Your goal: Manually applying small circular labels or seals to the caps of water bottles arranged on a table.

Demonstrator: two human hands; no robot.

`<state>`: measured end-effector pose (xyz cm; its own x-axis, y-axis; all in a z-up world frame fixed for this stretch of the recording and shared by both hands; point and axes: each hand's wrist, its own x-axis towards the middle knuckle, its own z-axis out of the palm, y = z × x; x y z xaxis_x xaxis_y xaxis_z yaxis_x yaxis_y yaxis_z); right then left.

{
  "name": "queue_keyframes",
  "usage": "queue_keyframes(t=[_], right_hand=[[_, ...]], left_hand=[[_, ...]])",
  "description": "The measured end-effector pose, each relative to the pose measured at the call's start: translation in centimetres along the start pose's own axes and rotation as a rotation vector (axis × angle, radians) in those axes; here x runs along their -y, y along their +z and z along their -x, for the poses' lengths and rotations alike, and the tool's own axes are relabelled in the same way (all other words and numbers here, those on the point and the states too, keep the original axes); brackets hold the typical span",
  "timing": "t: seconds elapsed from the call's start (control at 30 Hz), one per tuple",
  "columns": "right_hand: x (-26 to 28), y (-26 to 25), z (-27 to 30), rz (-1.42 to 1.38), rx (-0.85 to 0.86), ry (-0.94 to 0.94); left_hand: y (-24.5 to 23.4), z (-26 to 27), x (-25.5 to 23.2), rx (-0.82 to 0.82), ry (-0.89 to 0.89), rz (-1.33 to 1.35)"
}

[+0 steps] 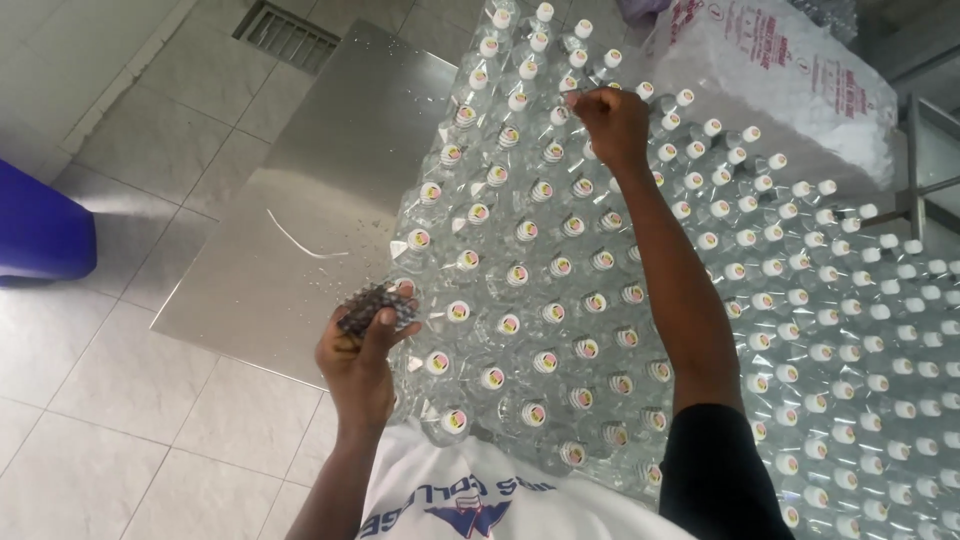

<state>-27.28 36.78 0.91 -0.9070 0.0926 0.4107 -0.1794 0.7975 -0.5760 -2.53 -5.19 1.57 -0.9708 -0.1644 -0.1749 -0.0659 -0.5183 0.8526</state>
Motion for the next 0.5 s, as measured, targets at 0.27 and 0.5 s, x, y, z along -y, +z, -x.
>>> queue_keyframes(t=[0.27,0.5], right_hand=[[-11.6,3.4,-3.8,0.375,0.115,0.326],[-10.2,4.0,-3.8,0.234,0.172,0.414]], left_hand=[[-2.1,-0.9,0.9,-0.1,0.019,-0.014],[-2.7,-1.9,1.3,-0.076,0.012,-0.012]])
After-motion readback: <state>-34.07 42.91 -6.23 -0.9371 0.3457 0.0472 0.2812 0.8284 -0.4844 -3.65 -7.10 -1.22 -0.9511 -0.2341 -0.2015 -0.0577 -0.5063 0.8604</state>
